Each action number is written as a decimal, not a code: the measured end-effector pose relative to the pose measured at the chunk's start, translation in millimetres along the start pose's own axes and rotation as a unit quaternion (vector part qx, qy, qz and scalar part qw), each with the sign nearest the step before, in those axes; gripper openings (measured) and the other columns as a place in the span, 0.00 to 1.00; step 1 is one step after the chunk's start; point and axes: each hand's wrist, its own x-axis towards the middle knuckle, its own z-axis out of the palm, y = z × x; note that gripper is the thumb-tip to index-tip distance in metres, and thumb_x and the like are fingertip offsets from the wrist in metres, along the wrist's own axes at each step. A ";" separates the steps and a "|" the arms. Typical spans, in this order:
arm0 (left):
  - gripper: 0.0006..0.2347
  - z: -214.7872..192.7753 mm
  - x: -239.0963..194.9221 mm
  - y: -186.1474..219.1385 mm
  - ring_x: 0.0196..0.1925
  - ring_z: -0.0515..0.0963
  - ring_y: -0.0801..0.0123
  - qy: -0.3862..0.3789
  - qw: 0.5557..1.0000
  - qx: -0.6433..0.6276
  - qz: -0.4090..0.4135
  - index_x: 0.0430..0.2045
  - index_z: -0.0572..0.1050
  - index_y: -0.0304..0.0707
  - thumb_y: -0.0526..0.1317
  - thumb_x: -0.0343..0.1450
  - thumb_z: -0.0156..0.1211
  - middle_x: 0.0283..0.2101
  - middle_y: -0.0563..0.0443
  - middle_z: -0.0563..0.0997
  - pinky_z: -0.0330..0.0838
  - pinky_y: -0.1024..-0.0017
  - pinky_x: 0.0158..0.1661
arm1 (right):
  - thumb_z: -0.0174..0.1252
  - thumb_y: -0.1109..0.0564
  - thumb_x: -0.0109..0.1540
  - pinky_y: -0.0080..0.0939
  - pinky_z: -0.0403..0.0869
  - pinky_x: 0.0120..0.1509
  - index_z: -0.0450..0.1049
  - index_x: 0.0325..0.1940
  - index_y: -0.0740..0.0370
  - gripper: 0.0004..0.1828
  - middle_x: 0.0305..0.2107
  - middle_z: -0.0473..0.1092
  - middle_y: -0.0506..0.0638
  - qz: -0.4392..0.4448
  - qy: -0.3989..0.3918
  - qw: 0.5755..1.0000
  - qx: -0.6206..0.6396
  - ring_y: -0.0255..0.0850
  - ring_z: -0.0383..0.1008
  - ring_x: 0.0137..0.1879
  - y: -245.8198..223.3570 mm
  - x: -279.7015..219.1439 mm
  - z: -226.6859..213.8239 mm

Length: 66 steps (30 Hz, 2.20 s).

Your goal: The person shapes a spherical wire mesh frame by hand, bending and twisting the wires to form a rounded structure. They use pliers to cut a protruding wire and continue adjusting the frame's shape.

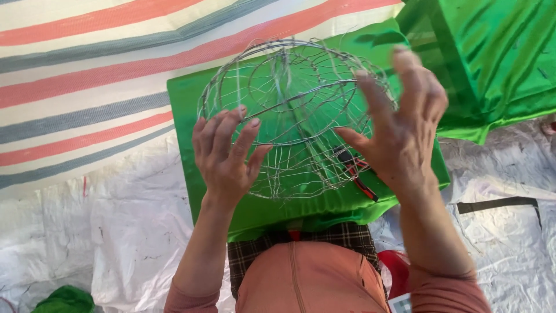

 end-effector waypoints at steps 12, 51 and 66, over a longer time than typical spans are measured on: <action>0.23 -7.0 19.3 9.6 0.46 0.79 0.62 -0.026 0.995 0.097 -0.020 0.57 0.76 0.56 0.64 0.78 0.41 0.45 0.58 0.79 0.45 0.38 0.68 | 0.80 0.35 0.46 0.48 0.78 0.62 0.72 0.68 0.46 0.48 0.65 0.69 0.48 -0.178 -0.102 0.979 0.009 0.44 0.76 0.58 -10.1 46.0 -17.2; 0.07 -10.1 14.4 -19.6 0.38 0.86 0.71 0.063 0.993 0.038 0.096 0.48 0.80 0.48 0.41 0.77 0.66 0.49 0.53 0.86 0.74 0.66 0.46 | 0.68 0.61 0.61 0.56 0.80 0.65 0.77 0.57 0.55 0.20 0.59 0.75 0.49 -0.139 -0.053 0.988 0.045 0.46 0.78 0.61 -19.9 39.7 -8.4; 0.08 -3.4 1.7 -5.6 0.44 0.85 0.62 0.089 0.992 0.077 0.037 0.48 0.77 0.52 0.42 0.77 0.65 0.50 0.52 0.86 0.58 0.49 0.65 | 0.57 0.69 0.59 0.58 0.80 0.66 0.78 0.56 0.57 0.23 0.58 0.76 0.51 -0.144 -0.037 0.987 0.060 0.50 0.78 0.61 -24.2 39.5 -3.4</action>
